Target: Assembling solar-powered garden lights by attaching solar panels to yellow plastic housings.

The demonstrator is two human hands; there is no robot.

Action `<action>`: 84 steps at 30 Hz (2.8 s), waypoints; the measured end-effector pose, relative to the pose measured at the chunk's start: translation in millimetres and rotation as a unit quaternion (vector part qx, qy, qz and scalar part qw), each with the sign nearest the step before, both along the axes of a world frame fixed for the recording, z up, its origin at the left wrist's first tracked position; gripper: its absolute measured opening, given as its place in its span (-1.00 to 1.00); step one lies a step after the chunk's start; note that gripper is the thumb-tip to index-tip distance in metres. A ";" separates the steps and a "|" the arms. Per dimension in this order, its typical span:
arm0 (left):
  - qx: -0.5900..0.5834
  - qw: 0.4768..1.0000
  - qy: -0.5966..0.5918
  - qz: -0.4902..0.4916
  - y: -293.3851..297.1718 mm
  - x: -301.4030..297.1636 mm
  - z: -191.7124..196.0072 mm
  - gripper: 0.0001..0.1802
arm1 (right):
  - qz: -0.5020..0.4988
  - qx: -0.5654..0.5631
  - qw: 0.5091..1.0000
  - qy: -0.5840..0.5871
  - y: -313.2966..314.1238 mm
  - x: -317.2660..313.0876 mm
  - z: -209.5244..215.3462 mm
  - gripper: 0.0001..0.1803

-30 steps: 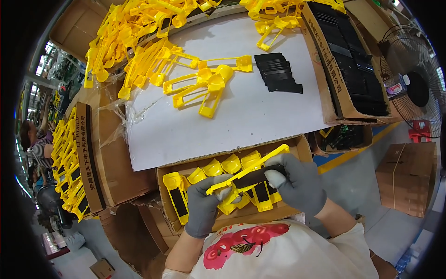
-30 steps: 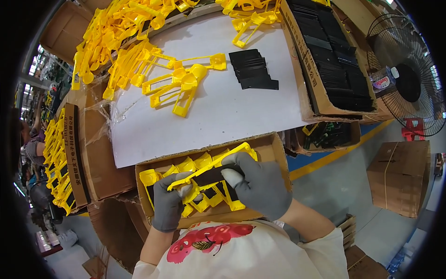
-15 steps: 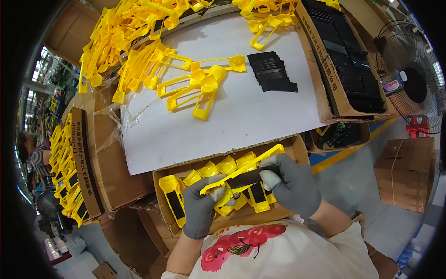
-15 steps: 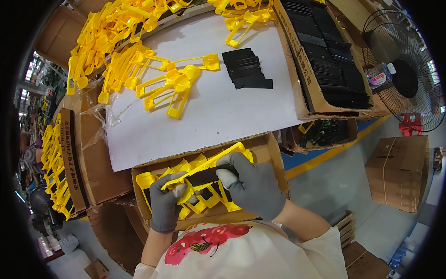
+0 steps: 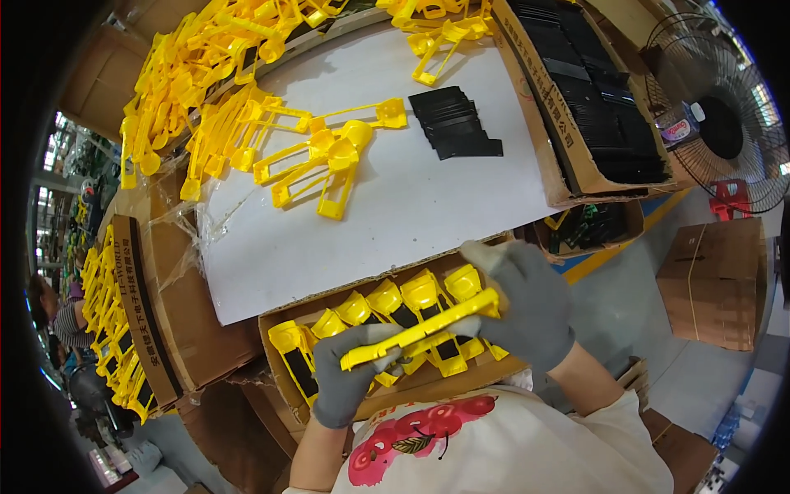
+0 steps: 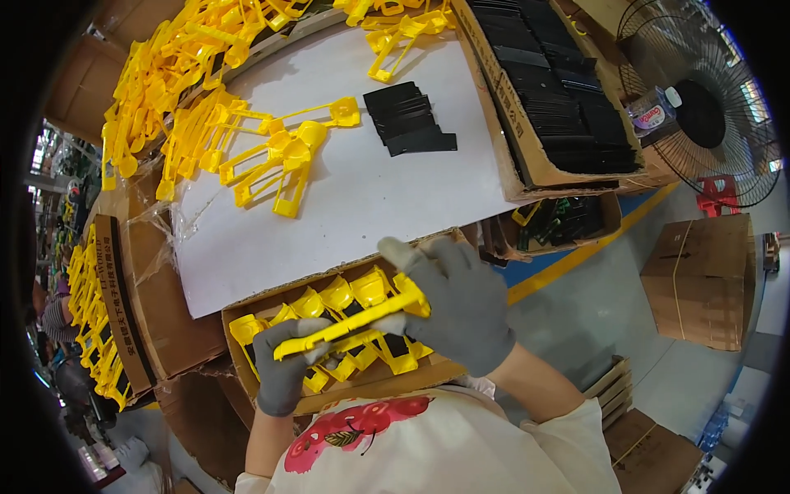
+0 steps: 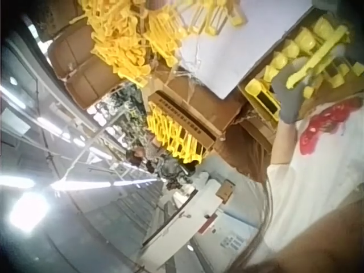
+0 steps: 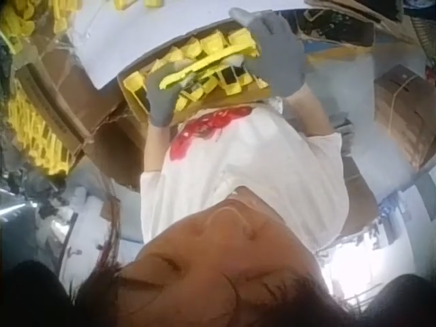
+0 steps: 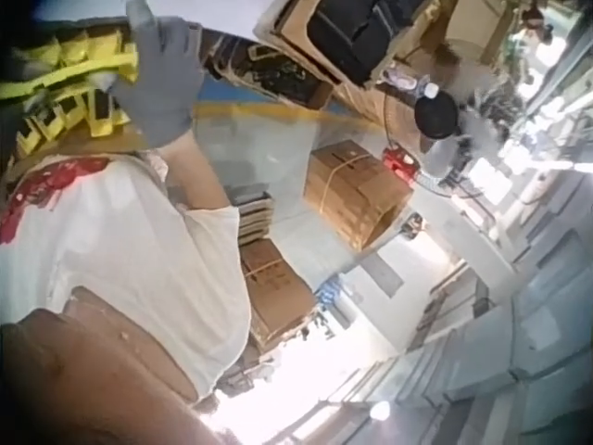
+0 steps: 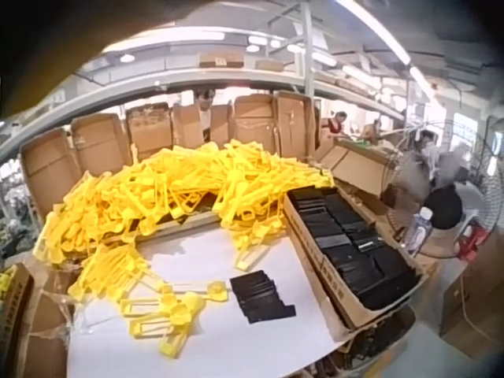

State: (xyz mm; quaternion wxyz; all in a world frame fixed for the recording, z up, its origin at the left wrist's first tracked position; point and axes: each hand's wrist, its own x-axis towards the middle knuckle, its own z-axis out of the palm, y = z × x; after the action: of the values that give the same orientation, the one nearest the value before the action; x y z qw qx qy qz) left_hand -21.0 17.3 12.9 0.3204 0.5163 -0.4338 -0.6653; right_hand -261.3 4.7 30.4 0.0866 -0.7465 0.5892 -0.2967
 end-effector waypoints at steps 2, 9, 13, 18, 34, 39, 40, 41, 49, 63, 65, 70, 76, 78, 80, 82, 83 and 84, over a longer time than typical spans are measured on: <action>0.000 0.997 0.000 -0.075 -3.5 -1.1 1.9 -0.75 | 0.080 0.193 0.963 -0.172 23.7 -12.6 -29.3 -0.59; 0.092 0.984 -0.010 -0.155 -12.2 -31.4 -4.5 -0.79 | -0.041 0.218 0.961 -0.165 78.4 -20.7 -47.6 -0.69; 0.187 0.947 -0.014 -0.261 -57.0 -39.6 -8.6 -0.81 | -0.051 0.364 0.924 -0.106 64.3 -45.1 -29.0 -0.53; 0.038 0.840 -0.266 -0.472 -93.8 -62.2 -19.4 -0.74 | -0.011 0.154 0.987 -0.041 -43.0 -58.7 -15.3 -0.72; -0.471 0.657 -0.524 -0.268 -252.7 2.8 -28.9 -0.17 | 0.006 0.198 0.966 0.166 -202.3 -48.9 -79.9 -0.70; -0.448 0.654 -0.527 -0.306 -264.5 -7.4 -18.7 -0.11 | 0.033 0.159 0.979 0.127 -189.2 -58.9 -89.9 -0.69; -0.460 0.667 -0.511 -0.287 -262.2 -8.3 -8.3 -0.11 | 0.024 0.161 0.978 0.131 -181.9 -64.4 -84.6 -0.69; -0.462 0.675 -0.514 -0.259 -251.6 -5.7 12.6 -0.25 | 0.000 0.173 0.984 0.032 -173.2 -63.1 -75.4 -0.68; -0.156 0.979 -0.126 0.046 -151.6 67.6 40.6 -0.87 | -0.053 0.321 0.851 -0.412 -92.1 -34.9 2.3 -0.83; 0.057 0.989 0.119 0.072 -24.8 -0.2 8.8 -0.67 | 0.017 0.325 0.848 -0.419 -14.3 9.5 13.0 -0.77; 0.065 0.988 0.118 0.081 -21.9 -3.7 10.0 -0.68 | 0.022 0.311 0.869 -0.385 -13.3 10.8 6.1 -0.76; 0.061 0.992 0.083 0.067 -16.5 -0.6 -0.3 -0.68 | 0.032 0.193 0.948 -0.252 -5.4 12.5 -5.6 -0.84; 0.084 0.985 0.122 0.090 -13.3 -7.0 2.4 -0.69 | 0.021 0.133 0.958 -0.254 -1.5 25.1 -10.8 -0.86; 0.108 0.975 0.153 0.118 -13.3 -6.8 -1.3 -0.70 | 0.013 0.166 0.948 -0.271 2.0 24.6 -15.0 -0.83; 0.100 0.979 0.141 0.110 -13.7 -7.2 0.3 -0.70 | 0.009 0.199 0.937 -0.288 2.8 23.0 -14.1 -0.79; 0.093 0.982 0.129 0.100 -14.2 -6.9 1.2 -0.69 | 0.000 0.233 0.922 -0.309 3.6 20.2 -10.2 -0.79; 0.082 0.986 0.119 0.087 -14.8 -6.5 1.1 -0.69 | -0.002 0.234 0.922 -0.309 3.4 20.6 -11.2 -0.79; 0.070 0.989 0.109 0.074 -15.6 -6.5 1.1 -0.69 | 0.001 0.212 0.927 -0.309 2.5 21.1 -12.7 -0.84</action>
State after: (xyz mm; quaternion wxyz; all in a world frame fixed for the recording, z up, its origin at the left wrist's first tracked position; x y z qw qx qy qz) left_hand -27.5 1.7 14.0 0.3765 0.4928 -0.3092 -0.7210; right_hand -240.1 7.2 17.6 0.4207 -0.5830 0.5815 -0.3808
